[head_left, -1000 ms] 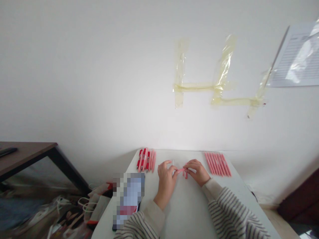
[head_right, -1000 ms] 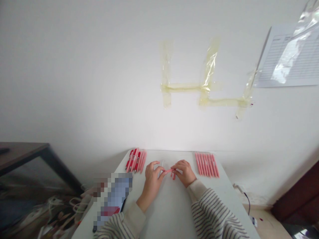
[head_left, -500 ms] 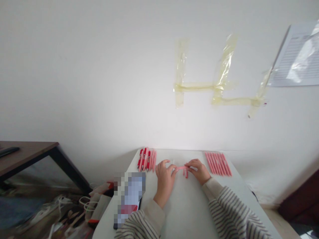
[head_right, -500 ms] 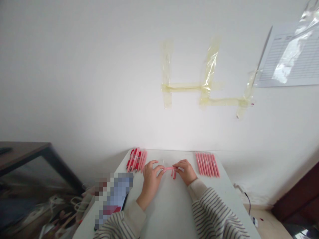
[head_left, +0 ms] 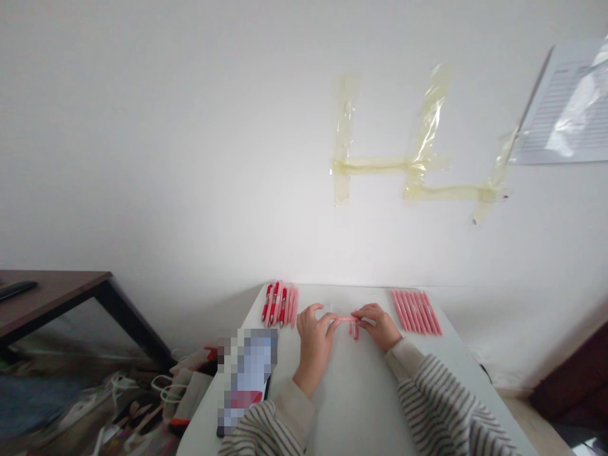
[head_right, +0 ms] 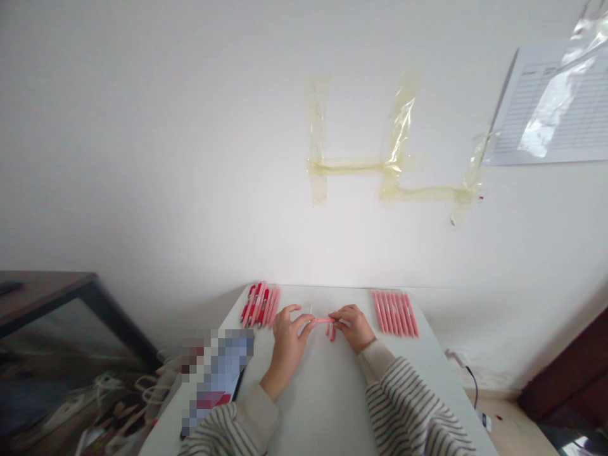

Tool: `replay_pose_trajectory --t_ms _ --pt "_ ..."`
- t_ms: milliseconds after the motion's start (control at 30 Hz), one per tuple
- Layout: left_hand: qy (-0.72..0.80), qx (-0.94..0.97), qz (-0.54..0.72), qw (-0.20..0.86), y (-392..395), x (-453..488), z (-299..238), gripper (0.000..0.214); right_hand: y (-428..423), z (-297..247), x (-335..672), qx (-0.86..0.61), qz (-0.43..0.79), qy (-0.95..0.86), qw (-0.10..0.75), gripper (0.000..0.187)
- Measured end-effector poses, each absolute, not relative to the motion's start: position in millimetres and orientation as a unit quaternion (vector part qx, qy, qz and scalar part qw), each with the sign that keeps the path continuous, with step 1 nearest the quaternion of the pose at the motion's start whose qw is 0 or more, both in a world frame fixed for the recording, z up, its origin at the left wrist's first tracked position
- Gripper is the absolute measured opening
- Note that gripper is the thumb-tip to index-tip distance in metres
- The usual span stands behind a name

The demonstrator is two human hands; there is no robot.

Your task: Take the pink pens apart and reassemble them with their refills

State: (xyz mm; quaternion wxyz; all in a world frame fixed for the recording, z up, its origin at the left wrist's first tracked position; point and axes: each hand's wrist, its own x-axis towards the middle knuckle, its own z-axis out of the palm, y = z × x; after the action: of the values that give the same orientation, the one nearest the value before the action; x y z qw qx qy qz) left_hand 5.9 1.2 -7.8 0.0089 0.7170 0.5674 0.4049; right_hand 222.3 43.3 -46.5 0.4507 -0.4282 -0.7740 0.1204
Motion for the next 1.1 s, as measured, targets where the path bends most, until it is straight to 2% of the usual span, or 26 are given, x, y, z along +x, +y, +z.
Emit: replay_pose_trajectory --t_ms 533,833,1100 --pt "0.545 0.720 0.428 -0.020 1.5 4.6 -8.8 0.016 44.1 -49.3 222.0 -0.428 0.133 -0.759 0.472 0.019" --pt "0.543 0.723 0.427 -0.003 0.4 4.8 -4.5 0.019 41.8 -45.2 221.6 -0.437 0.140 -0.758 0.464 0.013" --pt "0.551 0.718 0.425 0.010 0.0 5.0 -3.4 0.018 40.7 -42.8 221.2 -0.435 0.141 -0.753 0.473 0.016"
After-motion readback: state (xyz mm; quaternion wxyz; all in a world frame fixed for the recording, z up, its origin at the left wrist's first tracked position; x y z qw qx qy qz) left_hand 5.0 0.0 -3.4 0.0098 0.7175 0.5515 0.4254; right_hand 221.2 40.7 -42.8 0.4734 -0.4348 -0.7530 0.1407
